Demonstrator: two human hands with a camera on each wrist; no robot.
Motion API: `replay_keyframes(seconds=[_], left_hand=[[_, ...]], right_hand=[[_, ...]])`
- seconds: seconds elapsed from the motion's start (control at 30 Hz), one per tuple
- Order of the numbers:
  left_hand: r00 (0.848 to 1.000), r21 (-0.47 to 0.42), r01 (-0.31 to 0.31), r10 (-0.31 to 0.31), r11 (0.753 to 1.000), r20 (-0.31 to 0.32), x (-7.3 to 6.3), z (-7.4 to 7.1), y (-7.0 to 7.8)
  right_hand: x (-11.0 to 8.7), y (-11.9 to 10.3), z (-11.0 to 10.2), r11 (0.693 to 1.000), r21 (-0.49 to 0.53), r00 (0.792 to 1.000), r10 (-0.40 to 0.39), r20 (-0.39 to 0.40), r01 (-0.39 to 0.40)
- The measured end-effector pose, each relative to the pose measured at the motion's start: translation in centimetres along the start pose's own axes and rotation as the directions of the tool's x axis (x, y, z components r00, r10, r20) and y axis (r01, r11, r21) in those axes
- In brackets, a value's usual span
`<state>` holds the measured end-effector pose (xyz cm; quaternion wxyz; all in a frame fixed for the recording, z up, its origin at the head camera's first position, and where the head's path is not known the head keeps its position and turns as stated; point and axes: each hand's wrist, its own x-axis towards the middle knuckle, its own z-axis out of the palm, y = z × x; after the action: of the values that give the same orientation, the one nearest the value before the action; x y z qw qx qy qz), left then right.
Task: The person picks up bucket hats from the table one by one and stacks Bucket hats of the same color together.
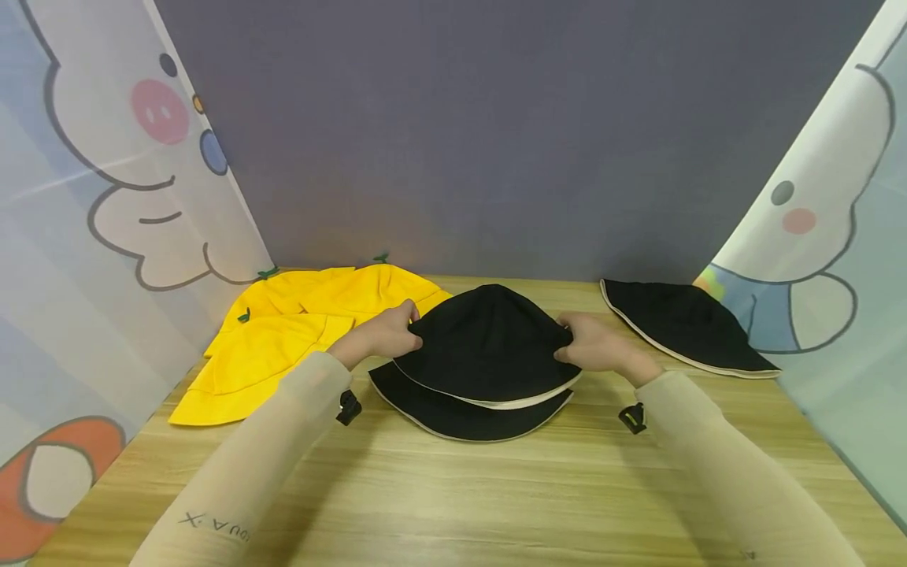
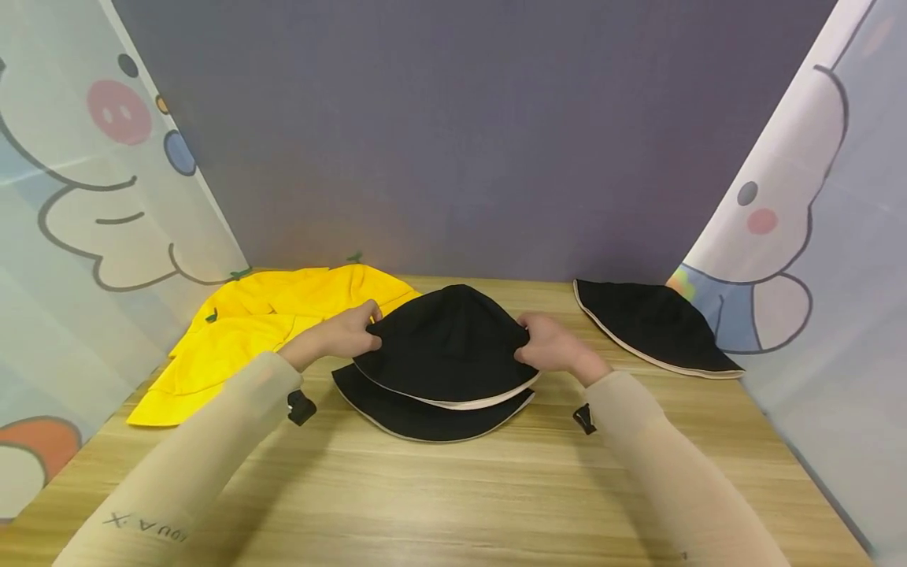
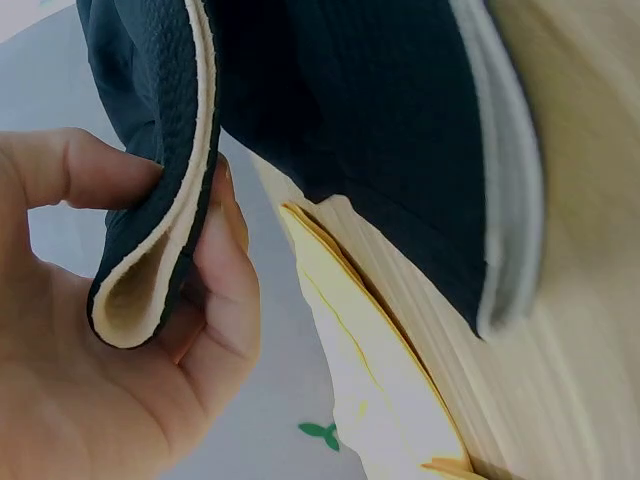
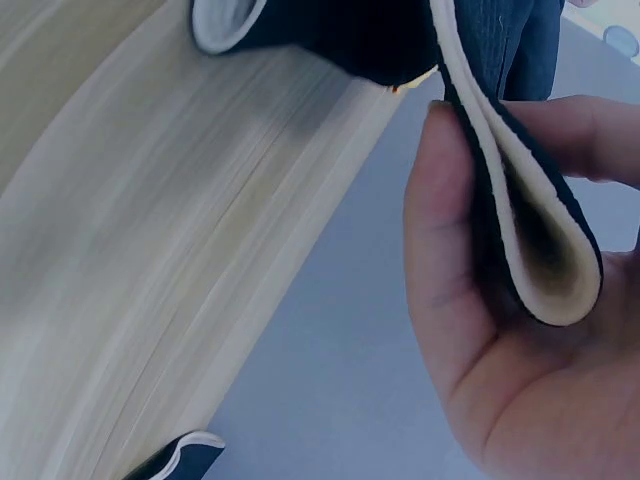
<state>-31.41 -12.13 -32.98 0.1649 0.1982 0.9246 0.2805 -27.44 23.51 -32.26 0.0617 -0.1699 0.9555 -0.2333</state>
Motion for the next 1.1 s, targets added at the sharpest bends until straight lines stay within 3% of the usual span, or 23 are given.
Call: replay_keyframes(seconds=[0.3, 0.53, 0.77, 0.97, 1.1], left_hand=[[1.000, 0.011, -0.016, 0.016, 1.000, 0.011, -1.9, -0.3, -1.4], [0.999, 0.005, -0.021, 0.021, 1.000, 0.032, -2.6, -0.3, -2.1], [0.993, 0.075, -0.010, 0.001, 0.997, 0.116, -2.5, 0.0, -2.1], [0.994, 0.152, 0.001, -0.017, 0.988, 0.107, -2.2, 1.0, -2.7], [0.996, 0.151, -0.003, -0.010, 0.989, 0.089, -2.0, 1.5, -3.2]], right_hand=[[0.3, -1.0, 1.2, 1.000, -0.007, 0.999, -0.023, 0.036, 0.023], [0.0, -1.7, 1.9, 0.998, 0.027, 0.998, -0.052, 0.039, 0.051], [-0.3, -1.3, 3.1, 0.999, 0.028, 0.996, -0.043, 0.072, 0.041], [-0.2, -0.9, 4.2, 0.999, -0.011, 0.998, -0.033, 0.053, 0.034], [-0.3, -0.9, 4.6, 1.000, -0.009, 0.998, -0.018, 0.065, 0.019]])
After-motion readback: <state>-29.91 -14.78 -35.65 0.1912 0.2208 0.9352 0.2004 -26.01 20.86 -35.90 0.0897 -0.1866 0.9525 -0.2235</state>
